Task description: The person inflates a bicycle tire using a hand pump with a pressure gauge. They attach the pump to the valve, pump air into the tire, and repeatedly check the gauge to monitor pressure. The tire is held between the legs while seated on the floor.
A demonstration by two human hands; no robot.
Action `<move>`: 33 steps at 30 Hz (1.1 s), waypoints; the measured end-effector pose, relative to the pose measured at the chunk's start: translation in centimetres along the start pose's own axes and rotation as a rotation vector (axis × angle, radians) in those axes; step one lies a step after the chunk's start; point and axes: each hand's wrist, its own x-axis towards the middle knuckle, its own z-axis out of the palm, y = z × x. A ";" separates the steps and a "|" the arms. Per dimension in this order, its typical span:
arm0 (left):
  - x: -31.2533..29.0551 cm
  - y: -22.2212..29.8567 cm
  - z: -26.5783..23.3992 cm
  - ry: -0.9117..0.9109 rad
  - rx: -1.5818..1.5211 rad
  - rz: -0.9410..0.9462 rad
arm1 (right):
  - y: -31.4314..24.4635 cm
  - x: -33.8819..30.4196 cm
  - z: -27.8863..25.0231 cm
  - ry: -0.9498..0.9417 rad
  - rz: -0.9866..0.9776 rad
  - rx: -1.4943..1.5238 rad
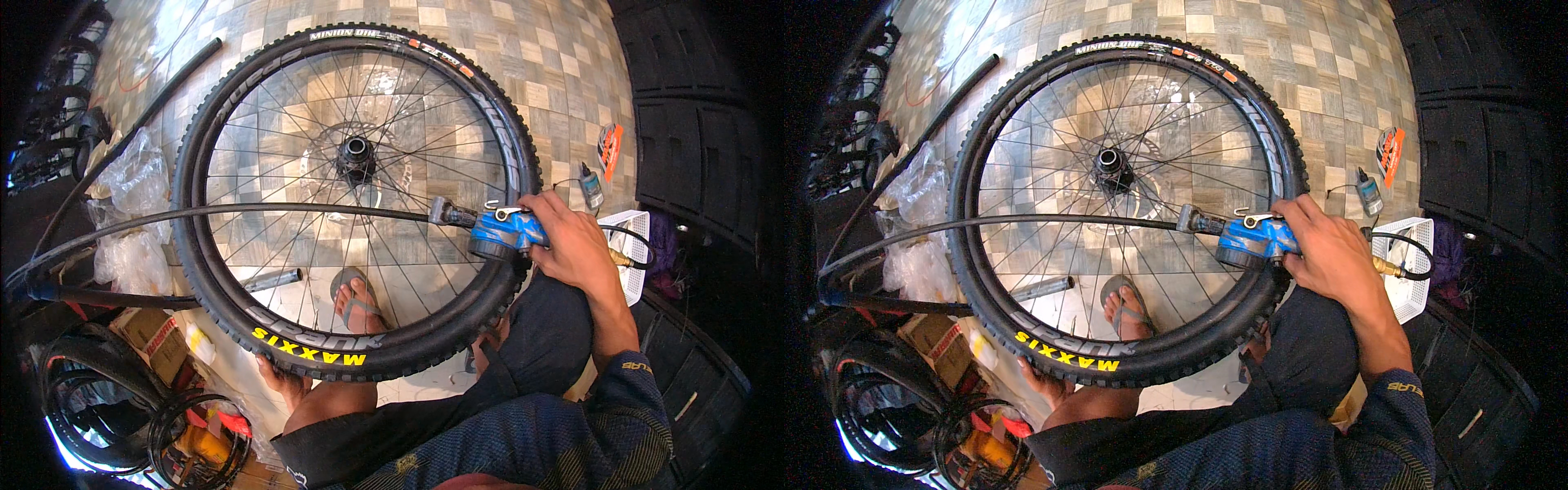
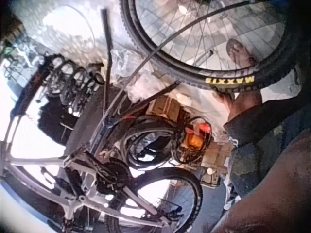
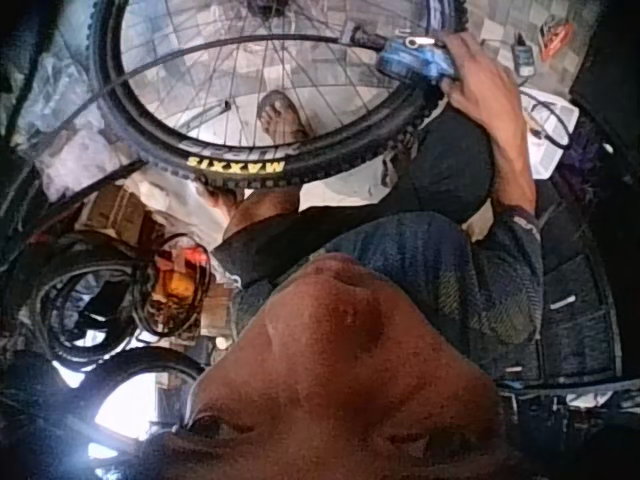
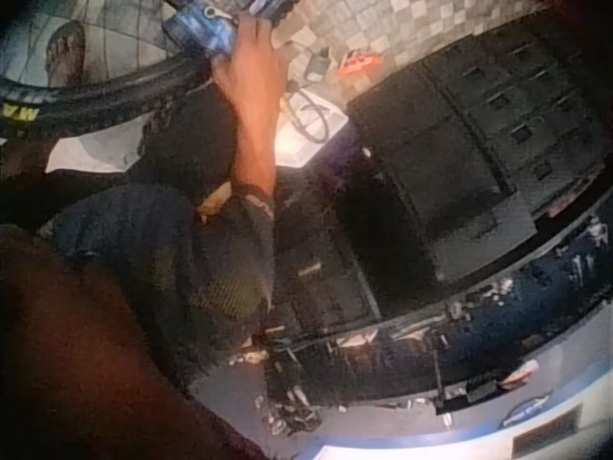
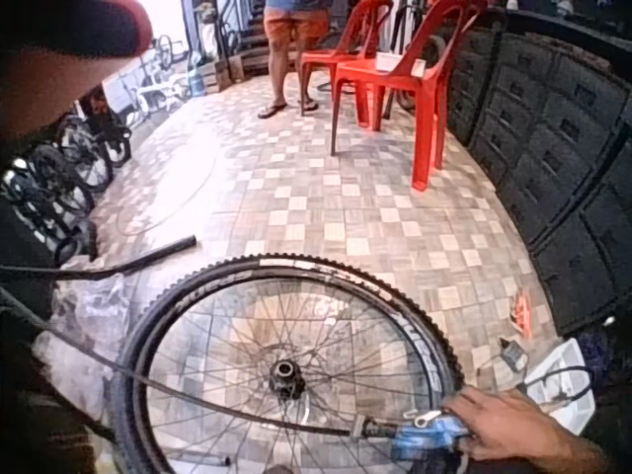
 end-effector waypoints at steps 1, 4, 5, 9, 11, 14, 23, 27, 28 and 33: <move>0.0 0.0 -0.3 -0.012 0.013 0.010 | -0.1 0.0 0.1 0.004 0.001 0.003; -0.3 0.0 -1.7 0.006 0.035 -0.001 | -0.2 -0.1 0.5 0.015 0.002 0.014; -0.4 0.0 -2.1 0.021 0.040 -0.011 | -0.1 -0.1 0.7 0.018 0.000 0.019; -1.0 0.4 -2.3 0.002 0.060 -0.033 | 0.2 -0.2 1.0 0.031 -0.009 0.013; -1.4 0.5 -2.9 0.022 0.059 -0.044 | 0.4 -0.2 1.2 0.032 -0.019 0.010; -1.7 0.5 -3.2 0.044 0.072 -0.059 | 0.4 -0.4 1.3 0.044 -0.018 0.009; -0.7 -4.8 -1.7 0.117 0.478 -0.073 | 0.6 -0.6 1.9 0.056 -0.008 0.028; 2.0 -15.5 -1.4 0.102 1.225 0.078 | 0.8 -0.7 1.9 0.058 0.008 0.018; 2.8 -18.5 -1.3 0.084 1.400 0.143 | 0.8 -0.8 1.7 0.058 0.017 0.014; 4.9 -27.4 -3.2 0.099 1.911 0.394 | 0.7 -0.4 1.8 0.056 -0.017 0.023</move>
